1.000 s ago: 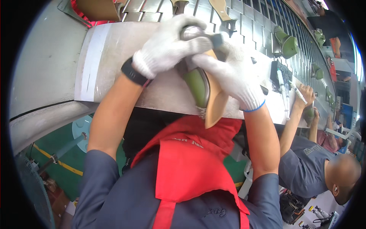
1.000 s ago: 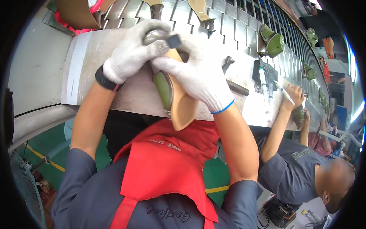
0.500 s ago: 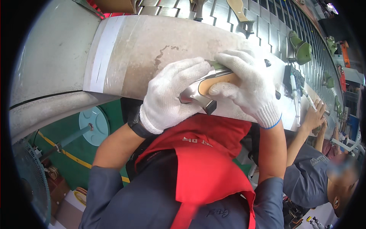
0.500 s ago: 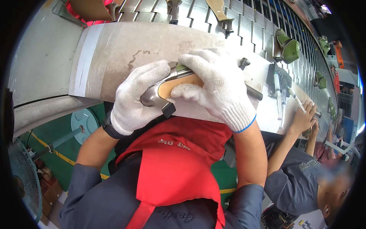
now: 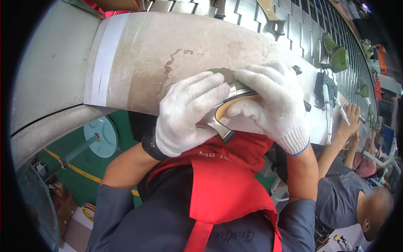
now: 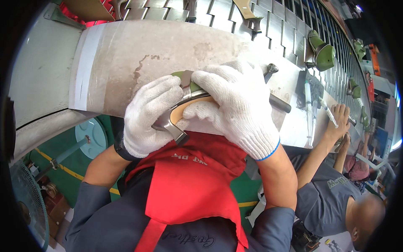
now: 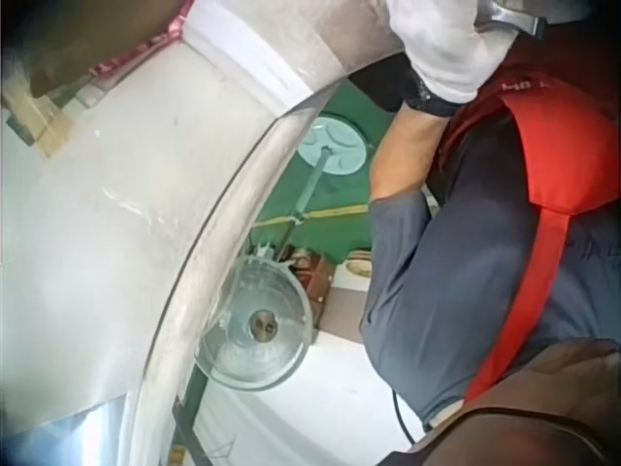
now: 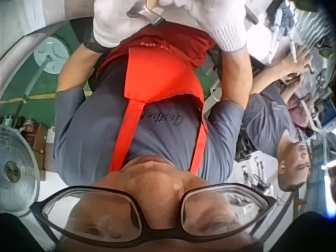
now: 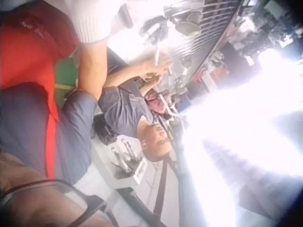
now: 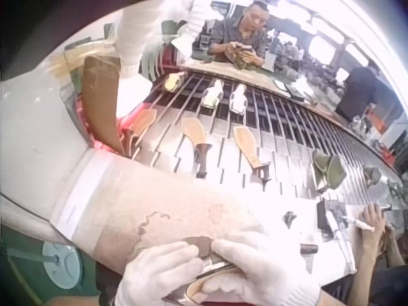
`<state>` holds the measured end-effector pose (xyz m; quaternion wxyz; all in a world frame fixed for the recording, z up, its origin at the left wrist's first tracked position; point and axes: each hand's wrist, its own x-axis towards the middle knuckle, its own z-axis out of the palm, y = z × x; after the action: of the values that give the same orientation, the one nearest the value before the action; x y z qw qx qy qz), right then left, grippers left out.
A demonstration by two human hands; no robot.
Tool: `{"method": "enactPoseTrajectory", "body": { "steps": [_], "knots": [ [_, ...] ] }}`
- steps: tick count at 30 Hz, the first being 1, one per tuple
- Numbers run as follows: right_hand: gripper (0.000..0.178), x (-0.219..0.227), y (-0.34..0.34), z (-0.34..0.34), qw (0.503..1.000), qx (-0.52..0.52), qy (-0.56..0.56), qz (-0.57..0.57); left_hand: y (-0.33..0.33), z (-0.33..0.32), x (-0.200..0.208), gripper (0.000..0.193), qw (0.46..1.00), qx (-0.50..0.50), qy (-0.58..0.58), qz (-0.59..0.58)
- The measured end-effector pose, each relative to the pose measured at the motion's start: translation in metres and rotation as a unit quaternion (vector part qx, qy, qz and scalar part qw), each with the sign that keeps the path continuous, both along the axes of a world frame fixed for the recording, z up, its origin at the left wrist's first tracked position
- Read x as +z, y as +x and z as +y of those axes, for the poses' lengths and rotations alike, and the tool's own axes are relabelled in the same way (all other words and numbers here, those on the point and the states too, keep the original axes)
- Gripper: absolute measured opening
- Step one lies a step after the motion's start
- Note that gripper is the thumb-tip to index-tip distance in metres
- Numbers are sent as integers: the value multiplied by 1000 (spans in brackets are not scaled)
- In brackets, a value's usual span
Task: The person takes lasted shoe uppers and soles from a conveyor, attaches and presses each sole onto an upper by hand, hammers around the edges and heels with a hammer, and returns the assembled shoes to the conveyor.
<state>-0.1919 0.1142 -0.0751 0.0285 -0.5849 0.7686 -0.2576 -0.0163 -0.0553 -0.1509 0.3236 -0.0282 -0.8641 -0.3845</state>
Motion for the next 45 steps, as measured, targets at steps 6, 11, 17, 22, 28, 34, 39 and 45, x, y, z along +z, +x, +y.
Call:
{"method": "enactPoseTrajectory", "body": {
  "steps": [6, 11, 17, 22, 28, 34, 39, 45],
  "knots": [
    [55, 13, 2, -8, 999, 4, 41, -34, 3, -2, -6, 68, 1000, -7, -8, -1],
    [52, 36, 6, -27, 980, -32, 165, -110, 3, 6, -13, 74, 1000, 16, -15, 9],
    [58, 22, 4, -22, 995, 20, 89, 33, 4, 36, -14, 86, 976, 119, -179, -45],
    [60, -20, 9, 37, 984, -153, -49, 82, 5, 16, 14, 100, 987, -5, -80, -136],
    [53, -49, -20, 119, 961, -270, -31, -42, -39, 4, 28, 79, 983, -45, -22, -175],
    [58, -51, -24, 102, 975, -188, 25, 113, -46, 12, 29, 77, 981, -33, 10, -190],
    [39, -61, 6, 94, 956, -290, -36, -39, -57, 21, 34, 86, 976, -15, -76, -204],
    [38, -32, 25, 75, 615, -291, -360, -638, -88, 26, 48, 95, 971, -63, -81, -214]
  ]
}}
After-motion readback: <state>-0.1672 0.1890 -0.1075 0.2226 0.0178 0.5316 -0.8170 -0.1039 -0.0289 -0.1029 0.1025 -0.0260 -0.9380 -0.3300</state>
